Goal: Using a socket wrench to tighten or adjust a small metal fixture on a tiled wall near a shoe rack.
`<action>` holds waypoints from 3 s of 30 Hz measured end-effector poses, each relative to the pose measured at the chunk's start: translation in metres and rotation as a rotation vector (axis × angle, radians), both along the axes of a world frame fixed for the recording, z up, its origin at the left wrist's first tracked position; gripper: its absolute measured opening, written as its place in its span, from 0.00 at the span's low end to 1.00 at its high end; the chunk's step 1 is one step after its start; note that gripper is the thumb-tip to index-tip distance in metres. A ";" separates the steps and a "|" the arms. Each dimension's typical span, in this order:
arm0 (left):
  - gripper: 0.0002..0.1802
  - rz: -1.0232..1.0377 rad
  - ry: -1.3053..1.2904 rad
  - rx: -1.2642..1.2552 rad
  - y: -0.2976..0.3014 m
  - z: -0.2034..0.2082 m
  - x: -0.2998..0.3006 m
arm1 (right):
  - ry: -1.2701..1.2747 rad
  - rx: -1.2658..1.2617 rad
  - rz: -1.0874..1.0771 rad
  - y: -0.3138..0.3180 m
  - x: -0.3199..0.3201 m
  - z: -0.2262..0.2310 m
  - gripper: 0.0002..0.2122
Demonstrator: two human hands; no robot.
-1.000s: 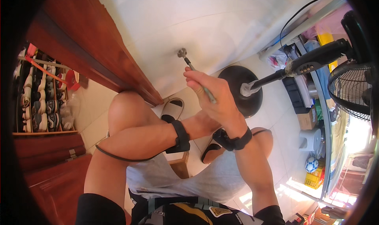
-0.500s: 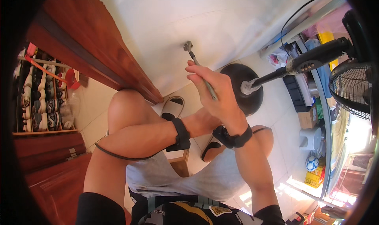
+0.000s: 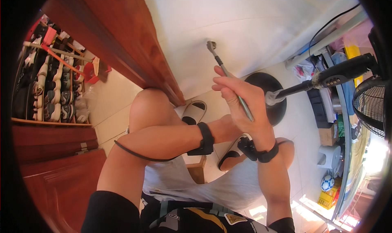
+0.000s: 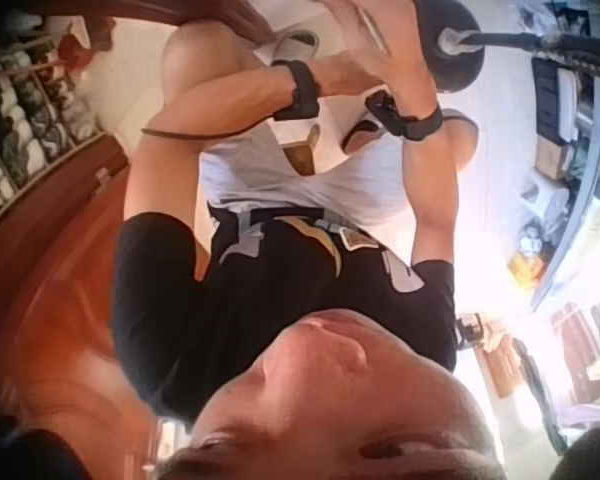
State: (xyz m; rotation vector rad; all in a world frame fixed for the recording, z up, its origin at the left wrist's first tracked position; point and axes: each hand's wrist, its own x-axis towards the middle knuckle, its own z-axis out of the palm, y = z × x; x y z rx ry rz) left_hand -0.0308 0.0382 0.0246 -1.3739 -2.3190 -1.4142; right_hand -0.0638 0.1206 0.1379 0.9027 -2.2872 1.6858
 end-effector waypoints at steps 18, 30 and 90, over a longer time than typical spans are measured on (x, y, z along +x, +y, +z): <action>0.18 -0.122 -0.248 -0.333 -0.023 -0.002 -0.009 | 0.001 0.085 0.048 0.002 0.016 0.019 0.09; 0.12 -0.019 -0.372 -0.473 -0.049 0.023 0.085 | 0.091 0.047 -0.017 0.034 0.030 0.048 0.09; 0.06 0.442 -1.235 0.530 -0.198 0.066 0.089 | -0.113 -0.540 0.247 0.028 0.085 0.101 0.27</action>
